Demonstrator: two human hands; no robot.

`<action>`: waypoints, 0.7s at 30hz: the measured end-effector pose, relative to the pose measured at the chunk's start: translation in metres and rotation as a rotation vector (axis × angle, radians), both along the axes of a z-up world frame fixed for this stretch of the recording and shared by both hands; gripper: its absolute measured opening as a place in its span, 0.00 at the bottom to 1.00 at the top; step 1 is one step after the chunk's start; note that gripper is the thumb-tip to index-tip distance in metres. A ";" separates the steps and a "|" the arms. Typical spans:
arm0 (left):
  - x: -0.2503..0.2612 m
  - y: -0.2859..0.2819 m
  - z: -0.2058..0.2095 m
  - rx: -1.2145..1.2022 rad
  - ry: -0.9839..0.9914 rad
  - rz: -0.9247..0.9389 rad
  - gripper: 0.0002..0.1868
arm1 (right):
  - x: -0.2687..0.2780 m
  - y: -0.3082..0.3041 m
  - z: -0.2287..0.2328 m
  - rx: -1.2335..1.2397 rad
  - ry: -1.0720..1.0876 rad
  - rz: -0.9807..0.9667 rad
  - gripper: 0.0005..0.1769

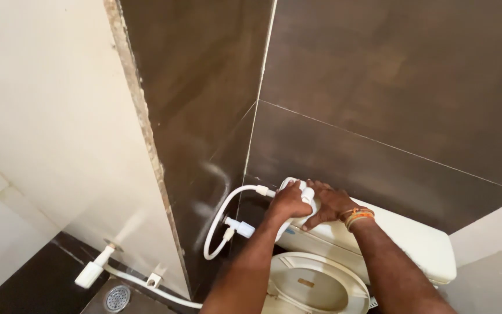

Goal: Inspecting and adjusting the internal components of a toilet flush tank.

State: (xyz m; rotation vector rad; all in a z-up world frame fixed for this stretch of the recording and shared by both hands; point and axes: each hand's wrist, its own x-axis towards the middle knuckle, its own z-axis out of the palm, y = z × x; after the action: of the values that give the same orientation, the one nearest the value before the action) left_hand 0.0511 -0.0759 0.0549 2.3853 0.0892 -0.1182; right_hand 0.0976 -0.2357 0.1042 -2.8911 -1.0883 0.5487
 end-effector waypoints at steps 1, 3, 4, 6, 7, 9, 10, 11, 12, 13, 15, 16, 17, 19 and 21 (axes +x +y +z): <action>-0.007 0.002 0.002 -0.002 0.004 -0.007 0.51 | -0.006 0.002 0.005 -0.002 0.004 -0.007 0.85; -0.020 0.004 0.007 -0.124 0.027 0.047 0.53 | -0.015 0.006 0.014 -0.061 0.046 -0.125 0.85; -0.016 0.005 0.001 -0.126 0.031 0.038 0.53 | -0.017 0.009 0.018 -0.062 0.049 -0.134 0.85; -0.013 0.006 -0.012 -0.081 -0.016 -0.025 0.51 | -0.023 0.012 0.024 -0.119 0.041 -0.118 0.88; -0.013 0.008 -0.007 -0.082 -0.015 -0.032 0.51 | -0.026 0.014 0.024 -0.119 0.042 -0.125 0.88; -0.015 0.012 0.005 -0.138 0.030 -0.006 0.53 | -0.032 0.019 0.026 -0.084 0.013 -0.168 0.88; -0.014 0.013 0.005 -0.137 0.029 -0.010 0.53 | -0.031 0.020 0.025 -0.082 0.013 -0.172 0.88; -0.013 0.014 0.005 -0.137 0.046 -0.020 0.53 | -0.030 0.021 0.024 -0.089 -0.004 -0.175 0.88; -0.013 0.015 0.004 -0.136 0.063 -0.029 0.53 | -0.030 0.021 0.023 -0.097 -0.020 -0.178 0.87; -0.014 0.014 0.004 -0.134 0.062 -0.036 0.53 | -0.030 0.021 0.021 -0.094 -0.021 -0.185 0.87; -0.015 0.012 0.005 -0.138 0.060 -0.022 0.53 | -0.031 0.020 0.018 -0.095 -0.029 -0.184 0.87; -0.014 0.012 0.003 -0.135 0.056 -0.029 0.53 | -0.032 0.020 0.018 -0.093 -0.033 -0.191 0.87; -0.013 0.012 0.001 -0.126 0.050 -0.027 0.53 | -0.033 0.019 0.018 -0.090 -0.030 -0.185 0.87; -0.014 0.012 0.002 -0.113 0.041 -0.032 0.53 | -0.032 0.014 0.016 -0.082 -0.030 -0.185 0.88; -0.017 0.013 0.008 -0.130 0.063 -0.011 0.53 | -0.030 0.003 0.012 -0.067 -0.037 -0.092 0.91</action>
State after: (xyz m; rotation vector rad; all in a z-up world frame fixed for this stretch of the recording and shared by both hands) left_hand 0.0341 -0.0632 0.0629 2.2524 0.0957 -0.1978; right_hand 0.0674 -0.2329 0.1162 -3.0023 -0.9523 0.5403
